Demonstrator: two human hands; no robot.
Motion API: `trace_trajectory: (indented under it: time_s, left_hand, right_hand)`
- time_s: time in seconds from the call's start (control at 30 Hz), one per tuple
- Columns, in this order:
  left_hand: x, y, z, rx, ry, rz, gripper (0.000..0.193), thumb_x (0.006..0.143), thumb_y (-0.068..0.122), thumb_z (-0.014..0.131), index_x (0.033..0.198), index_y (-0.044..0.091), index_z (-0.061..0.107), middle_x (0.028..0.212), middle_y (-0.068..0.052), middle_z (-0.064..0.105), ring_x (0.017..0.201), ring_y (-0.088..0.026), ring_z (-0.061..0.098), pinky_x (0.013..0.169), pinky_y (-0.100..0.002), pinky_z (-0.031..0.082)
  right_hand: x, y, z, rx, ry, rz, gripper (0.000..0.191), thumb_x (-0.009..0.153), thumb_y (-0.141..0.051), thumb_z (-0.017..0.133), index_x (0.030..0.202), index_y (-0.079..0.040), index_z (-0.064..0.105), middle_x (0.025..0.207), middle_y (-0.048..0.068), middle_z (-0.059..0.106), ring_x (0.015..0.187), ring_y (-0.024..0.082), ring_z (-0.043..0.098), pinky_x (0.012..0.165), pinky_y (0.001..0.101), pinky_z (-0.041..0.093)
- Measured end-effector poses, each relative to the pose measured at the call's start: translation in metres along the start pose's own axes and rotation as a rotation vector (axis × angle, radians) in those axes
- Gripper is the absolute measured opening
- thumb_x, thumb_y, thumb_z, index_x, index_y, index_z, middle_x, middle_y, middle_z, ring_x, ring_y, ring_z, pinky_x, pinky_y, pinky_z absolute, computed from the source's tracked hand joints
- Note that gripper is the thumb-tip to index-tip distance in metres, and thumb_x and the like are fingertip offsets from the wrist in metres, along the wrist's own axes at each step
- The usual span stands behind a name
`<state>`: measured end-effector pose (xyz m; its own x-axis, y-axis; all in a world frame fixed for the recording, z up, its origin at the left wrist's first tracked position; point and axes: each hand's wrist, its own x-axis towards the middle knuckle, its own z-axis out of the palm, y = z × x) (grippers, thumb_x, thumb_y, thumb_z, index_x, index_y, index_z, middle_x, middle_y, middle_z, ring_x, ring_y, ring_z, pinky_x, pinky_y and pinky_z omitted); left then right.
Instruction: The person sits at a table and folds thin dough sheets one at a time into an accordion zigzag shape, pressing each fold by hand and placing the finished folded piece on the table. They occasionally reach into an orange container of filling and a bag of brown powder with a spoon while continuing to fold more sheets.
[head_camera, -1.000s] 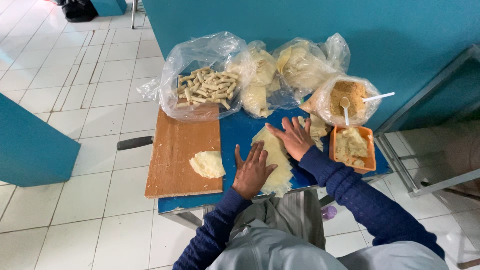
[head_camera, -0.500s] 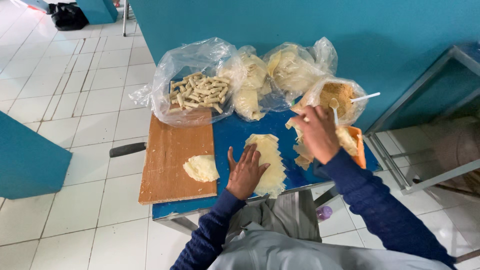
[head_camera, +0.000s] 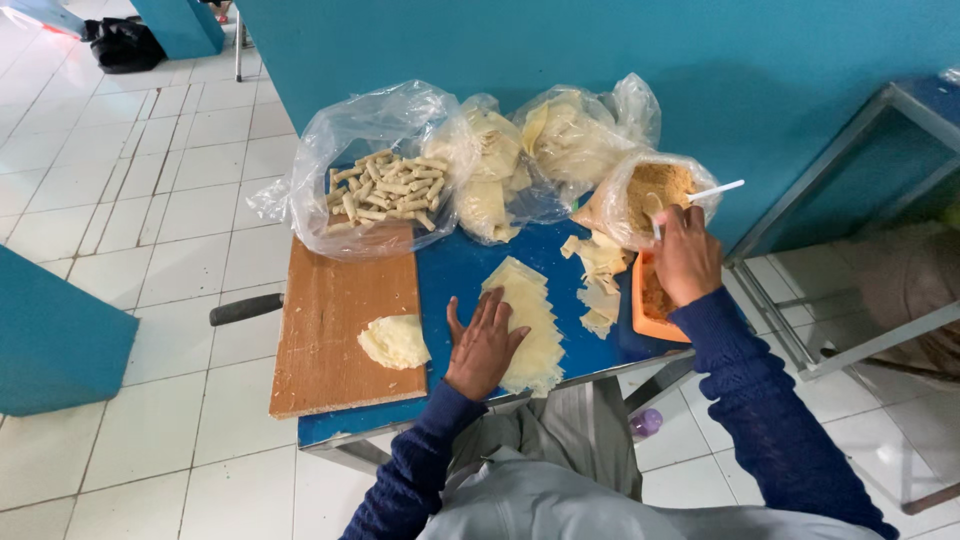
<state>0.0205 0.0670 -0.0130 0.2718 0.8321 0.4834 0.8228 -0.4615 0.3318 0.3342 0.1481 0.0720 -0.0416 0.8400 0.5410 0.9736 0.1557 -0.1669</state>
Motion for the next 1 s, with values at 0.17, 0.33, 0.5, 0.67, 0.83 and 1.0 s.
trace_trajectory:
  time_s: [0.17,0.33,0.5,0.67,0.83,1.0]
  left_hand:
    - [-0.002,0.003,-0.003,0.0,0.014,-0.017,0.035,0.098,0.038,0.062,0.115,0.007,0.059,0.15,-0.016,0.045,0.14,-0.029,0.041,0.113,-0.072,0.009]
    - [-0.007,0.006,-0.011,0.028,0.02,-0.04,0.032,0.099,0.034,0.061,0.119,0.009,0.064,0.152,-0.015,0.042,0.14,-0.026,0.043,0.115,-0.07,0.013]
    - [-0.011,0.009,-0.016,0.062,-0.025,-0.071,0.034,0.097,0.031,0.063,0.125,0.012,0.065,0.15,-0.015,0.042,0.136,-0.028,0.043,0.113,-0.067,0.018]
    - [-0.014,0.013,-0.023,0.12,0.028,-0.044,0.039,0.094,0.03,0.065,0.129,0.014,0.064,0.148,-0.015,0.044,0.133,-0.029,0.045,0.11,-0.068,0.019]
    - [-0.02,0.021,-0.037,0.084,0.084,-0.027,0.04,0.092,0.029,0.068,0.127,0.011,0.063,0.136,-0.015,0.051,0.12,-0.031,0.051,0.105,-0.059,0.03]
    - [-0.034,0.03,-0.053,-0.114,0.107,-0.087,0.032,0.091,0.027,0.072,0.112,0.006,0.06,0.105,-0.01,0.056,0.098,-0.031,0.054,0.081,-0.044,0.041]
  right_hand:
    - [0.008,0.02,-0.001,0.013,0.047,-0.021,0.035,0.091,-0.005,0.068,0.126,-0.007,0.065,0.103,0.018,0.068,0.09,0.039,0.068,0.081,0.05,0.054]
    - [0.002,0.024,-0.004,-0.072,0.104,-0.021,0.021,0.093,-0.009,0.069,0.111,-0.014,0.077,0.097,0.014,0.072,0.093,0.036,0.067,0.083,0.0476,0.053]
    - [0.0,0.016,-0.005,-0.062,0.123,0.019,0.019,0.093,-0.012,0.069,0.109,-0.015,0.079,0.097,0.013,0.072,0.094,0.035,0.067,0.083,0.0474,0.053]
    - [-0.001,0.019,-0.002,0.125,0.059,0.034,0.019,0.096,-0.013,0.068,0.111,-0.014,0.079,0.101,0.013,0.075,0.09,0.034,0.071,0.078,0.0445,0.055]
    - [-0.001,0.035,-0.005,0.374,-0.082,0.192,0.021,0.098,-0.015,0.066,0.116,-0.011,0.078,0.097,0.012,0.077,0.082,0.027,0.074,0.073,0.0369,0.056]
    - [-0.009,0.047,-0.009,0.443,-0.04,0.183,0.022,0.099,-0.013,0.066,0.118,-0.008,0.076,0.099,0.011,0.077,0.079,0.021,0.073,0.071,0.0323,0.054]
